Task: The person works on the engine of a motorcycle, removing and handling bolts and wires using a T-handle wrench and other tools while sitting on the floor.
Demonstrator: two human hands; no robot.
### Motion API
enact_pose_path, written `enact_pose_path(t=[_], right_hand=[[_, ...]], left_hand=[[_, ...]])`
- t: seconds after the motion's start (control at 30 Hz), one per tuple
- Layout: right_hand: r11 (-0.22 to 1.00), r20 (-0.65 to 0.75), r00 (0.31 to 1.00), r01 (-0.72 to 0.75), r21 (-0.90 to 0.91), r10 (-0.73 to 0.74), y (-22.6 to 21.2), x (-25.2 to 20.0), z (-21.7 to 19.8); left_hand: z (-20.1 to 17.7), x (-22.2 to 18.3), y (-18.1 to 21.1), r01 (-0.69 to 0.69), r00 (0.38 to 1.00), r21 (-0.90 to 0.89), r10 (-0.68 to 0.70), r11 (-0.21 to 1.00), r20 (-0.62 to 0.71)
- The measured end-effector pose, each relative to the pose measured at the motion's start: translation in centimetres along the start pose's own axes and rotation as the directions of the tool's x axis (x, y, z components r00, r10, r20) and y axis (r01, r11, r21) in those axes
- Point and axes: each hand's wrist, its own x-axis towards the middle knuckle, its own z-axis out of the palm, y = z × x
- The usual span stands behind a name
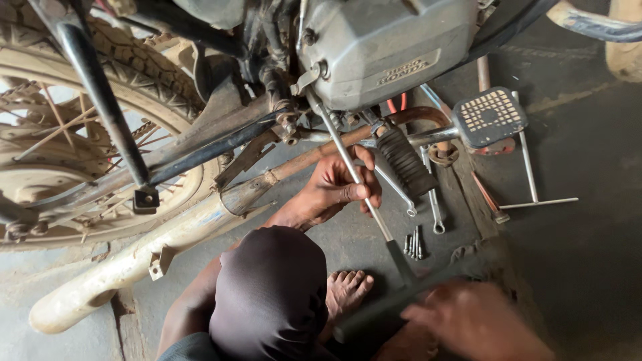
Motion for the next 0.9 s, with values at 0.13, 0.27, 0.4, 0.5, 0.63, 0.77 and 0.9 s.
enact_pose_path(t=[0.13, 0.27, 0.4, 0.5, 0.63, 0.77, 0.9], right_hand=[[0.674, 0.307, 0.604, -0.697, -0.243, 0.735, 2.3, -2.3, 1.2], [0.835, 0.097, 0.835, -0.548, 0.054, 0.542, 3.3, -2.7, 5.3], [0.944, 0.088, 0.943, -0.311, -0.113, 0.321, 2.6, -2.4, 8.6], [0.964, 0.385, 0.893, -0.264, 0.029, 0.233, 1.8, -0.1, 8.6], [0.803, 0.151, 0.988, -0.081, 0.591, -0.011, 0.7, 1.6, 7.5], [0.613, 0.470, 0.882, -0.386, 0.689, 0.027, -0.6, 3.1, 6.7], [0.745, -0.438, 0.886, 0.395, 0.538, -0.153, -1.7, 4.6, 5.6]], left_hand=[[-0.4, 0.1, 0.5, -0.001, 1.000, -0.051, 0.000, 0.999, -0.008], [-0.3, 0.1, 0.5, -0.025, 1.000, -0.066, 0.026, 0.998, 0.008], [-0.5, -0.1, 0.5, -0.012, 1.000, -0.031, 0.012, 0.999, 0.012], [-0.6, -0.1, 0.6, -0.017, 1.000, -0.035, 0.017, 0.999, 0.014], [-0.7, 0.0, 0.5, -0.008, 1.000, -0.047, 0.008, 0.999, 0.005], [-0.9, -0.2, 0.6, -0.007, 1.000, -0.017, 0.007, 1.000, 0.003], [-1.1, -0.2, 0.4, 0.003, 1.000, -0.014, -0.003, 1.000, 0.017]])
